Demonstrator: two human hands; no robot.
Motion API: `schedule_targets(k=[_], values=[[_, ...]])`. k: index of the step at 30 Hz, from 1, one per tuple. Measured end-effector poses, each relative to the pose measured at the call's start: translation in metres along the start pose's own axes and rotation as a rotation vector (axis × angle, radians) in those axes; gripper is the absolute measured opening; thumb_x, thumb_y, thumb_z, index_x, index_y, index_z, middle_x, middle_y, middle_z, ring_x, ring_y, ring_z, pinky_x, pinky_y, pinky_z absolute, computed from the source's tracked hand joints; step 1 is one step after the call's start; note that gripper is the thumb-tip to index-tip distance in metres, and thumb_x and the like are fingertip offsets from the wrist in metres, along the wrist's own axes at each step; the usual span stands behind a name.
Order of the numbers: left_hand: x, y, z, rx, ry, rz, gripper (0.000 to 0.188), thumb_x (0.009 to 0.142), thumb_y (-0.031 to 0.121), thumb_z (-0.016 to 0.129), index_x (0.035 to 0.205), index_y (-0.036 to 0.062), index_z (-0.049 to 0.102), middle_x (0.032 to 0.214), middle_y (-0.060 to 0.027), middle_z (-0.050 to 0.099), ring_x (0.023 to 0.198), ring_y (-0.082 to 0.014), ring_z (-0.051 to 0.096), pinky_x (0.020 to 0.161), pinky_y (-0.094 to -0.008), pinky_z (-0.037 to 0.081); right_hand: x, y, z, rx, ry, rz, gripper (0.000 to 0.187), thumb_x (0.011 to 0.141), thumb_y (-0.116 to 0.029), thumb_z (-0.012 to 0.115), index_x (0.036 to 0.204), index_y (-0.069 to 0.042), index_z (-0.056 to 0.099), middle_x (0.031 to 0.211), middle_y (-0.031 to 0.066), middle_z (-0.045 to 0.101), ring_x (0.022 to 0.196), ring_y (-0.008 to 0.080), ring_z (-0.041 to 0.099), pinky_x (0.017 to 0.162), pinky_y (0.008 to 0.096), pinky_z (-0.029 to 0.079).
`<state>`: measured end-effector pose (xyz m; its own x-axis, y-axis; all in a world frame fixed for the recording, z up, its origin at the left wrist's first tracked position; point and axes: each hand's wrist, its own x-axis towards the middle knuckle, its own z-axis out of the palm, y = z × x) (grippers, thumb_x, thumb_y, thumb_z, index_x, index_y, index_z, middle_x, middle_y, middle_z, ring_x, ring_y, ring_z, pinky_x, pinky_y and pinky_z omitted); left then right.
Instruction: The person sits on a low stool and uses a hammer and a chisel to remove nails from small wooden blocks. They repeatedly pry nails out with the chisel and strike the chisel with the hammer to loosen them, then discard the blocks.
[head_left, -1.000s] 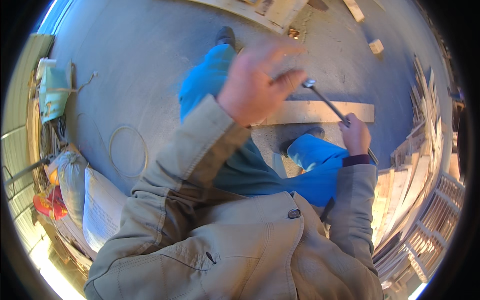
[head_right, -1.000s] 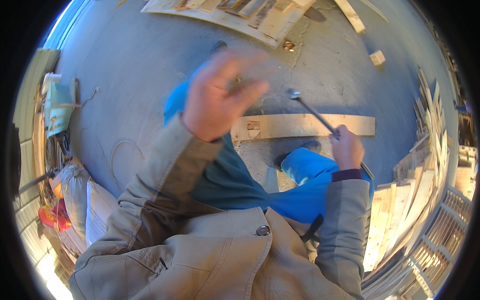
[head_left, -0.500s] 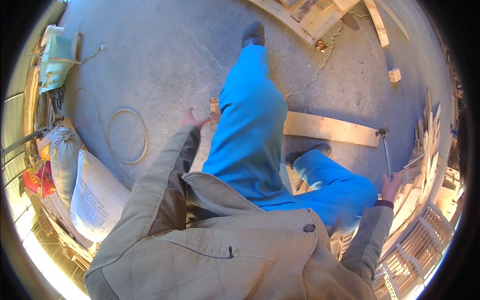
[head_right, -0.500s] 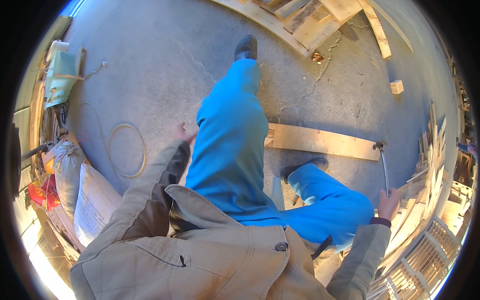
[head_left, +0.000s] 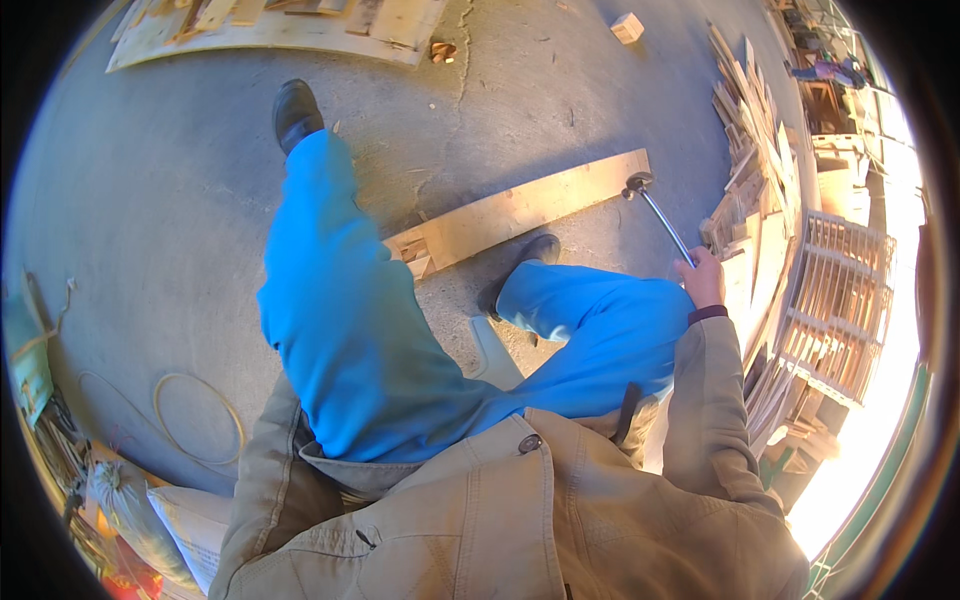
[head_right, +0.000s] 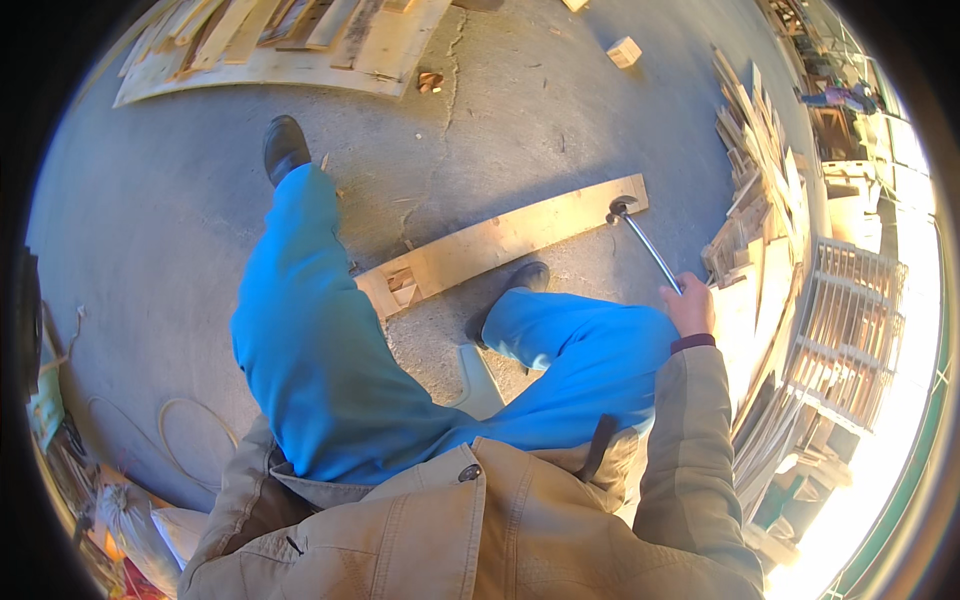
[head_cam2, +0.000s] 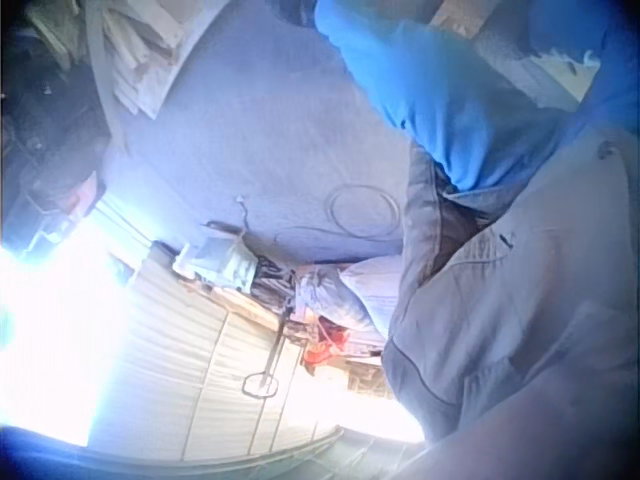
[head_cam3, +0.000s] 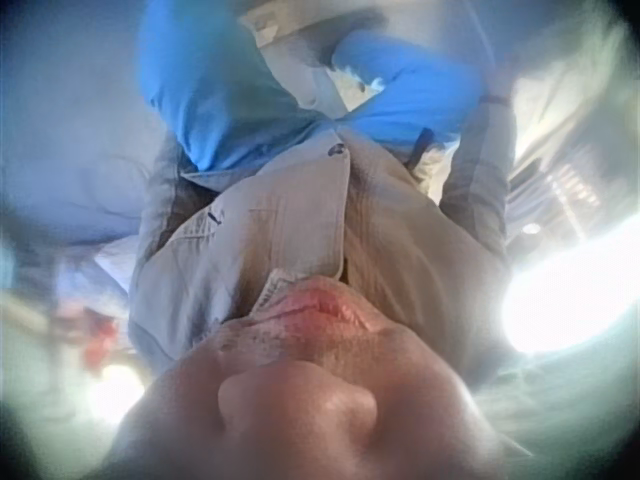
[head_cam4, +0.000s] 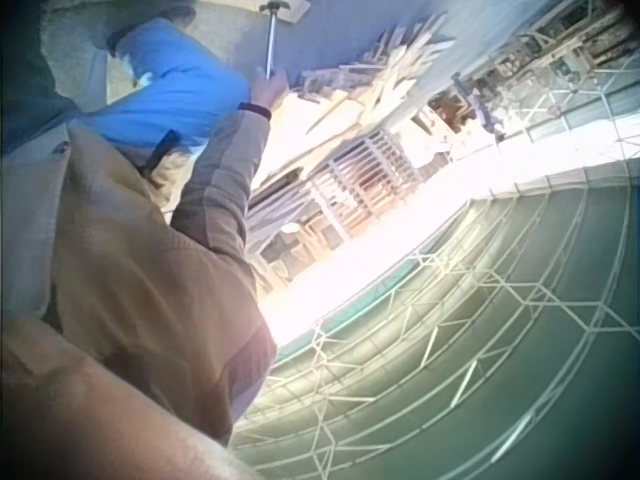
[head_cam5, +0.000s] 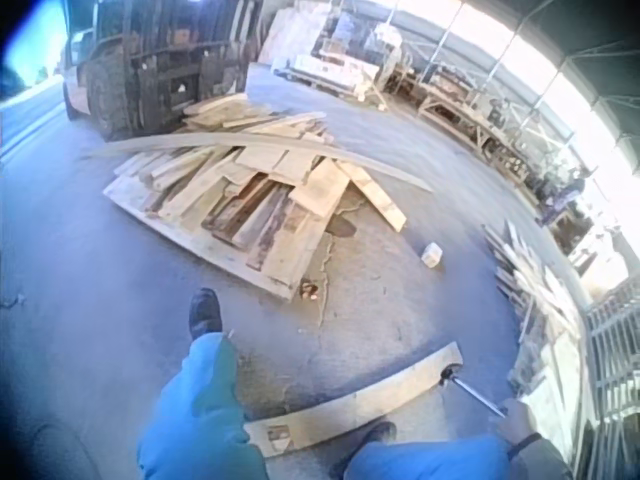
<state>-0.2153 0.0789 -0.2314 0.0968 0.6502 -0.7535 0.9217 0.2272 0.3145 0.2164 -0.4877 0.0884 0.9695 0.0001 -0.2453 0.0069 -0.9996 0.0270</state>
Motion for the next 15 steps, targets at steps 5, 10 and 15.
schedule_targets(k=[5,10,15], values=[[0.008,0.005,-0.004,0.030,0.002,-0.018,0.097,0.073,0.043,0.085,0.148,0.0000,0.041,0.145,-0.0254,0.051,0.129,-0.0381,0.053,0.103,-0.0457,0.047,0.002,-0.008,0.001,0.063,-0.049,0.025,0.036,0.079,-0.023,0.078,0.104,0.001,0.070,0.093,0.0210,0.072,0.087,0.0337,0.070,0.079,0.0417,0.054],[0.012,0.011,-0.007,0.066,-0.010,-0.021,0.091,0.076,0.042,0.083,0.147,0.0008,0.043,0.142,-0.0243,0.053,0.126,-0.0372,0.055,0.100,-0.0456,0.049,0.002,0.001,0.006,0.118,-0.026,0.001,0.032,0.080,-0.020,0.078,0.102,0.002,0.069,0.090,0.0188,0.071,0.082,0.0292,0.068,0.076,0.0394,0.054],[0.016,0.019,-0.007,0.081,-0.013,-0.029,0.085,0.079,0.040,0.080,0.145,0.0016,0.045,0.140,-0.0233,0.054,0.123,-0.0363,0.057,0.096,-0.0455,0.050,0.002,0.008,0.009,0.161,-0.028,-0.002,0.028,0.082,-0.017,0.077,0.101,0.002,0.068,0.087,0.0159,0.069,0.079,0.0249,0.065,0.073,0.0373,0.053]])
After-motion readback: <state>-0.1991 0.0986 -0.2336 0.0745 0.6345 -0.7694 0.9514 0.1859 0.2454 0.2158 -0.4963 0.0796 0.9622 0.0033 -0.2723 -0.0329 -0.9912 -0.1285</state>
